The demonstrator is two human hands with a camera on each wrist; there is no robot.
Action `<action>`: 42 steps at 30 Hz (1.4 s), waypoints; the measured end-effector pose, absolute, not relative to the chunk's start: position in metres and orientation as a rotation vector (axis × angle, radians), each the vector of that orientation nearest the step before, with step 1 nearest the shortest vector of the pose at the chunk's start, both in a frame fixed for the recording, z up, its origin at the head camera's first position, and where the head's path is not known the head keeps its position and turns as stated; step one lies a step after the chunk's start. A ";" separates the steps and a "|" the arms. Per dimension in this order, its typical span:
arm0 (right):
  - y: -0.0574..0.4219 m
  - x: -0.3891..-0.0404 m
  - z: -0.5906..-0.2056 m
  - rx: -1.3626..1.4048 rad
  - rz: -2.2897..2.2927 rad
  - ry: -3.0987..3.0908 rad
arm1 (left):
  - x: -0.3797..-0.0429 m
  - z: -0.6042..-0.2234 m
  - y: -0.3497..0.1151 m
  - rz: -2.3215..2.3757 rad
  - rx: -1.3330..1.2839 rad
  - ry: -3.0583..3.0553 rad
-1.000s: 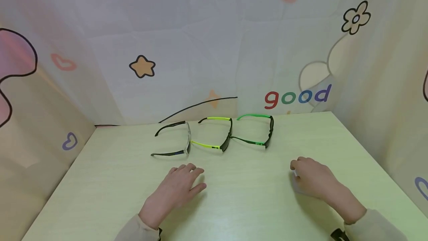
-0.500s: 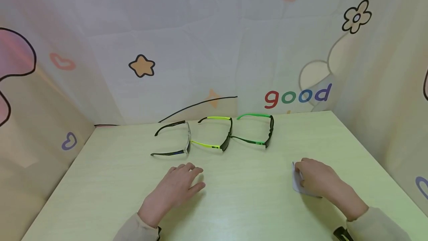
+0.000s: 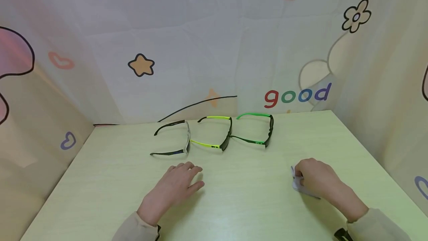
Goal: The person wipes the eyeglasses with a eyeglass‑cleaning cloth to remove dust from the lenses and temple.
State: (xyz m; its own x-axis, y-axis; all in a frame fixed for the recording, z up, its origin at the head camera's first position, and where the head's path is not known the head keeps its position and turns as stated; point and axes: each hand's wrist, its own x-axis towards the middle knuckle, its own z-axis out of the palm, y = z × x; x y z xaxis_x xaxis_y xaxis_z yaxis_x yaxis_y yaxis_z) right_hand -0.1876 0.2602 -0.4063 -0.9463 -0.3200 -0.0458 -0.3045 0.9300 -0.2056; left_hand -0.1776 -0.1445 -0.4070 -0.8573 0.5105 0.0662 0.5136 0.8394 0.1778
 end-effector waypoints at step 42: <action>0.242 -0.194 -0.384 -0.699 -0.693 3.193 | -0.220 -0.396 -0.157 -0.317 -0.355 -2.868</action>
State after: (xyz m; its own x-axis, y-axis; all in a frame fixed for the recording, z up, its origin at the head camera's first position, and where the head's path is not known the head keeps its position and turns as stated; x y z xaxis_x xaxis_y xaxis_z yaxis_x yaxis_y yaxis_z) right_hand -0.1944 0.2417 -0.3841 -0.8934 -0.3549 0.2754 -0.4372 0.8281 -0.3509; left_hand -0.2196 -0.1571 -0.3964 -0.9432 0.2124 0.2555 0.2631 0.9470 0.1841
